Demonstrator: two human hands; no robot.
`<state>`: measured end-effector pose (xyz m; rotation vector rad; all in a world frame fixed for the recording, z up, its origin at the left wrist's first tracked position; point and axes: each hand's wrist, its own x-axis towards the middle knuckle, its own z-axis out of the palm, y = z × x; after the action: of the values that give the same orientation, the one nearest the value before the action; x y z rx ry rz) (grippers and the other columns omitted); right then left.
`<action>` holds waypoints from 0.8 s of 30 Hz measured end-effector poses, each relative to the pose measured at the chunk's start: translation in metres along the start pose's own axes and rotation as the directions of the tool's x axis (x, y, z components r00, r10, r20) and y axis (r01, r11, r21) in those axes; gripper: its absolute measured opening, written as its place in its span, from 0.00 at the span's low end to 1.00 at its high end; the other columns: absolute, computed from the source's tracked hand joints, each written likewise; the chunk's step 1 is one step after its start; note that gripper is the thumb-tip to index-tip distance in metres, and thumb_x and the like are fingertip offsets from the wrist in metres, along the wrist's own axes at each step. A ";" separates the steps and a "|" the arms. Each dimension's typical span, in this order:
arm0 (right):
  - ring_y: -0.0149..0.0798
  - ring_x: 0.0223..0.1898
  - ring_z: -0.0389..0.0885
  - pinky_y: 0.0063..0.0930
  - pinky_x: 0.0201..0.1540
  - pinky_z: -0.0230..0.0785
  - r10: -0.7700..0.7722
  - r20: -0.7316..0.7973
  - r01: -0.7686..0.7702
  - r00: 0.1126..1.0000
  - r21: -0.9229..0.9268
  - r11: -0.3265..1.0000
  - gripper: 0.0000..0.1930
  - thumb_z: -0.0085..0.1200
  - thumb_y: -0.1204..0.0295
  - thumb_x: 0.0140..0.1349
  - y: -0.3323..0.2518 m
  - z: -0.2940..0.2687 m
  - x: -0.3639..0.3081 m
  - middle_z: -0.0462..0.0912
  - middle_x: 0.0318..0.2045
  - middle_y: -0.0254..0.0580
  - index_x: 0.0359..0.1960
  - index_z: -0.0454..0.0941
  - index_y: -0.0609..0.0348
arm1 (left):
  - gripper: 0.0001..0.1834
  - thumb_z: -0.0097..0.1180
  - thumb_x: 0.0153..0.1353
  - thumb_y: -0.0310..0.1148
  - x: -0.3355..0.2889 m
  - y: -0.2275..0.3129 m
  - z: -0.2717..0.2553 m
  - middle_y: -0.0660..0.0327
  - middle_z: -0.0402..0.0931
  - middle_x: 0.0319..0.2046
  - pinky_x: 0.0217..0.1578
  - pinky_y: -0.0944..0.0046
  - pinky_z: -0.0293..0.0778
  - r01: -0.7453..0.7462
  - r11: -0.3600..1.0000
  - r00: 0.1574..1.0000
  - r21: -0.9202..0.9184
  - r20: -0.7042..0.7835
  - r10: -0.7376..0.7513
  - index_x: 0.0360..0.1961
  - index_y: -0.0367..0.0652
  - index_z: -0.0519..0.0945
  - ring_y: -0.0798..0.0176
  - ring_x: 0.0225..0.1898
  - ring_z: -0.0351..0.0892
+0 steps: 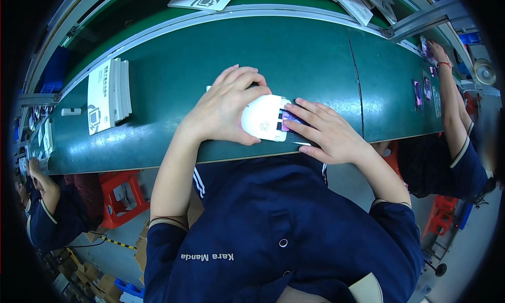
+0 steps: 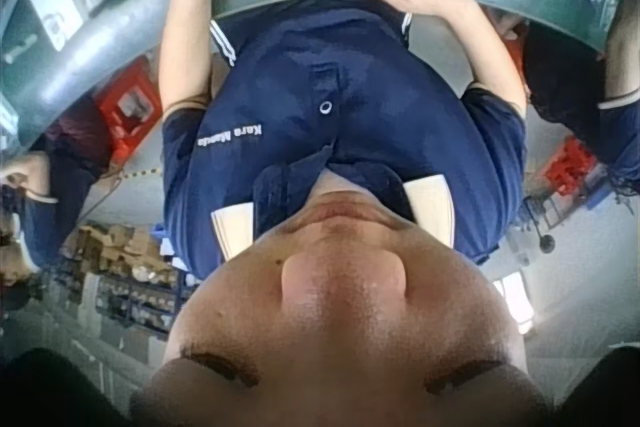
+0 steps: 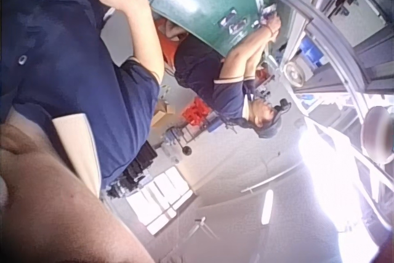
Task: The person is folding small paper boxes and placing small items into them at an assembly line.
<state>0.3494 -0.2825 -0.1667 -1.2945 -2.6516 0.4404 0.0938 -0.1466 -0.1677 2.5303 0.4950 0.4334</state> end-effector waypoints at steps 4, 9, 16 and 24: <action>0.55 0.71 0.55 0.52 0.71 0.49 0.086 -0.132 -0.051 0.987 0.251 0.967 0.37 0.58 0.52 0.61 -0.003 0.007 0.003 0.55 0.71 0.55 0.68 0.59 0.54 | 0.37 0.72 0.30 0.43 0.004 0.002 0.009 0.57 0.73 0.49 0.70 0.42 0.51 -0.036 0.999 0.999 -0.020 -0.030 0.036 0.46 0.40 0.79 0.48 0.64 0.65; 0.57 0.74 0.47 0.56 0.73 0.39 0.059 -0.328 0.022 0.943 0.237 0.971 0.45 0.57 0.54 0.63 -0.012 0.017 0.037 0.47 0.73 0.61 0.72 0.45 0.60 | 0.43 0.74 0.30 0.41 0.016 0.017 0.022 0.54 0.73 0.49 0.67 0.43 0.56 -0.043 0.999 0.997 -0.002 -0.060 0.043 0.52 0.40 0.74 0.47 0.62 0.68; 0.46 0.69 0.60 0.37 0.71 0.48 0.521 -0.407 0.497 0.750 0.867 -0.038 0.30 0.46 0.73 0.64 -0.027 -0.022 0.053 0.61 0.68 0.58 0.67 0.57 0.72 | 0.53 0.80 0.33 0.38 0.028 0.039 0.036 0.51 0.70 0.48 0.45 0.54 0.73 -0.002 0.956 0.751 -0.294 -0.632 -0.193 0.60 0.42 0.60 0.50 0.46 0.75; 0.43 0.51 0.80 0.38 0.59 0.69 0.468 -0.758 0.418 0.455 0.646 0.639 0.10 0.52 0.78 0.65 -0.037 -0.001 0.089 0.82 0.47 0.50 0.47 0.77 0.65 | 0.19 0.61 0.61 0.22 0.025 0.060 0.015 0.49 0.73 0.49 0.49 0.63 0.74 -0.349 0.387 0.697 -0.854 -0.512 -0.502 0.42 0.44 0.62 0.63 0.48 0.76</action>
<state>0.2676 -0.2330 -0.1525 -0.8420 -1.2116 0.5799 0.1376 -0.1903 -0.1415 1.0804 0.4459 1.2884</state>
